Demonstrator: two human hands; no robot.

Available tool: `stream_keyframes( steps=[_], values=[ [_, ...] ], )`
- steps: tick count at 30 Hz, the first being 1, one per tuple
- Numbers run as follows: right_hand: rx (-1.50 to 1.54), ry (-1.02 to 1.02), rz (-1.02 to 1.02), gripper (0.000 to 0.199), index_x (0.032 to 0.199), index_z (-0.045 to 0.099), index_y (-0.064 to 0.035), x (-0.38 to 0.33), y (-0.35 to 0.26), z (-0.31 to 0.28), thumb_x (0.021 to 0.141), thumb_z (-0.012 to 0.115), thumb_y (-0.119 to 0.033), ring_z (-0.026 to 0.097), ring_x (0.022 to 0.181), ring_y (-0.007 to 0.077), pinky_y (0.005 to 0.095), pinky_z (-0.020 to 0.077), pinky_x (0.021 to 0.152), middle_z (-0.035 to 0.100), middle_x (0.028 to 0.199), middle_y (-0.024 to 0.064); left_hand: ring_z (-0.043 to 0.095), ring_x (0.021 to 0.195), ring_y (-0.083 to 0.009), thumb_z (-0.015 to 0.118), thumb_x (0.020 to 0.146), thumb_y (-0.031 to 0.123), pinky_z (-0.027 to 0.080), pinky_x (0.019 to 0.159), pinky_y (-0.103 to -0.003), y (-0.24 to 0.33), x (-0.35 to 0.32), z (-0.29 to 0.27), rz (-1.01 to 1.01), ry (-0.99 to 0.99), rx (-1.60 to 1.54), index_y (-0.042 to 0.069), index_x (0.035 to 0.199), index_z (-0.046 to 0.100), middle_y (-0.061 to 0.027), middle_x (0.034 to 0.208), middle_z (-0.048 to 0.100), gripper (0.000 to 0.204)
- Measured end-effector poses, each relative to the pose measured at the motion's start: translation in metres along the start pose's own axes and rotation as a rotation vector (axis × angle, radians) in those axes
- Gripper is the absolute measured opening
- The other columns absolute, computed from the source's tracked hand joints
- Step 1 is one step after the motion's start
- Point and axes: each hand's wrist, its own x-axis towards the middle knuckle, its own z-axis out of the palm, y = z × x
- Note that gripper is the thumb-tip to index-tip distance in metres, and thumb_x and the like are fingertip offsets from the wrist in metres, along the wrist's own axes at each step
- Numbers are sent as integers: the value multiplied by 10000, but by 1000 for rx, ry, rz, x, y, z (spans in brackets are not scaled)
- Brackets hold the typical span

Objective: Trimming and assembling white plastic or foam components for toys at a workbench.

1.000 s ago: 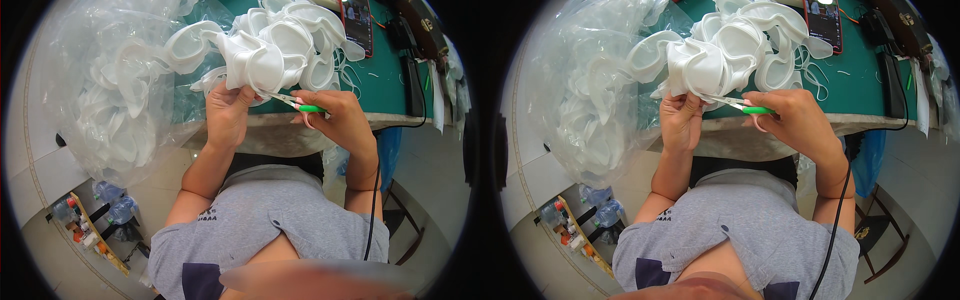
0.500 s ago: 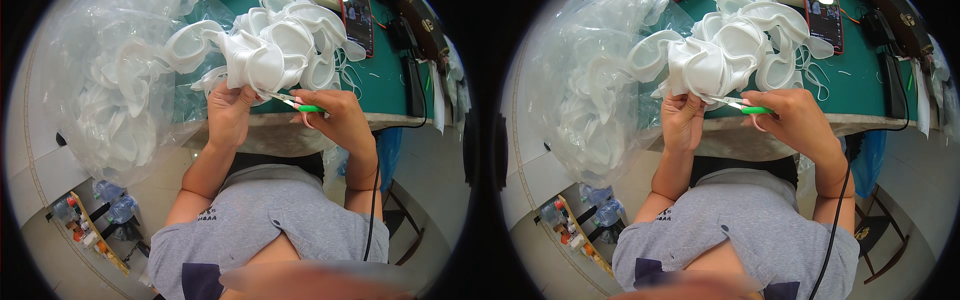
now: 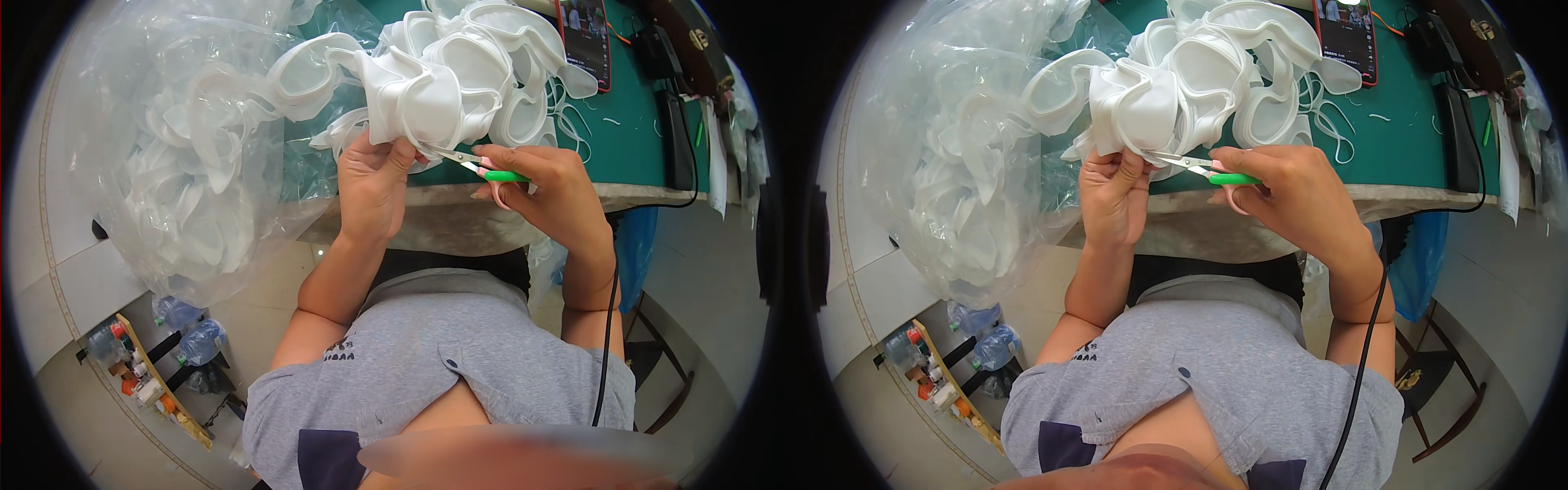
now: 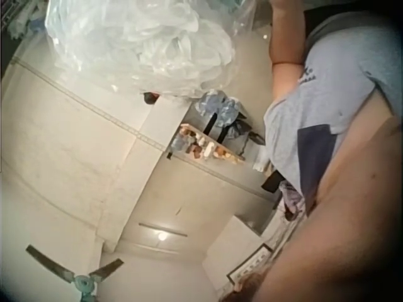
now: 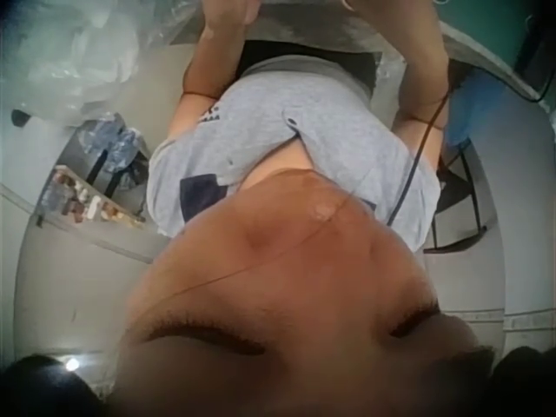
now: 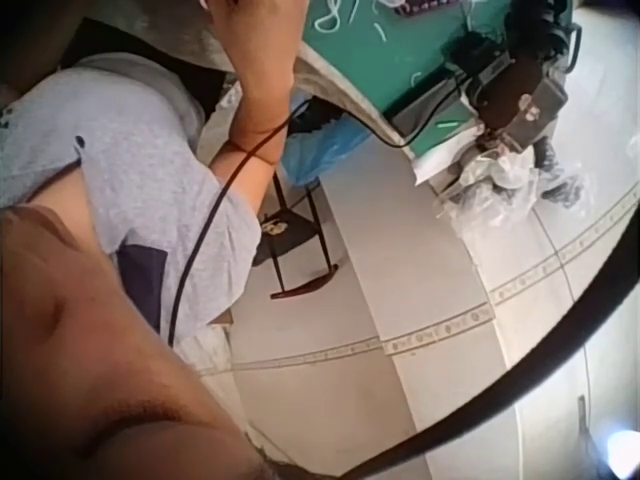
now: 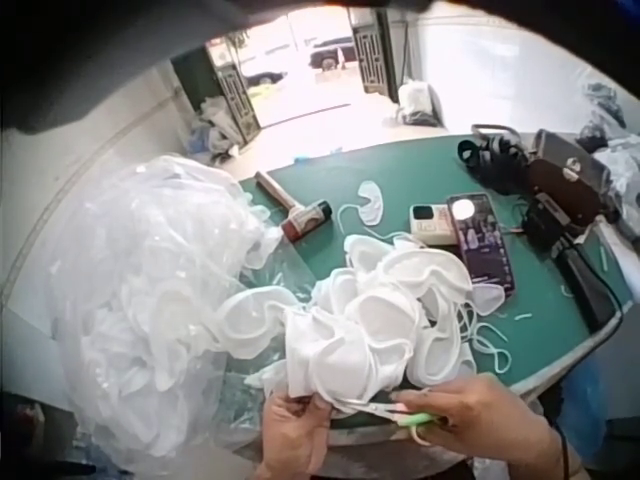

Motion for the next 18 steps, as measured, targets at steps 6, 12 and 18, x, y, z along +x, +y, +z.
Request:
stream_keyframes(
  steps=[6, 12, 18],
  values=[
    [21, -19, 13, 369, 1096, 679, -26, 1, -1, 1, 734, 730, 22, 641, 641, 136, 244, 507, 576, 690, 821, 109, 614, 911, -141, 635, 898, 48, 498, 780, -304, 1, 0, 2, -1, 13, 9, -7, 1127, 626, -79, 1048, 671, 236],
    [93, -36, 65, 356, 1114, 656, 9, 0, -2, 5, 764, 693, 64, 715, 782, 173, 229, 547, 619, 693, 877, 118, 611, 923, -142, 639, 896, 50, 491, 792, -302, -1, -1, 2, 13, 16, -8, -8, 1129, 626, -81, 1057, 670, 240],
    [147, -6, 81, 360, 1124, 646, 16, 0, -4, 10, 771, 678, 77, 717, 808, 184, 226, 554, 640, 695, 891, 127, 614, 932, -149, 649, 891, 60, 491, 794, -304, -3, -2, 1, 20, 15, -15, -6, 1128, 628, -83, 1066, 670, 247]
  ],
)
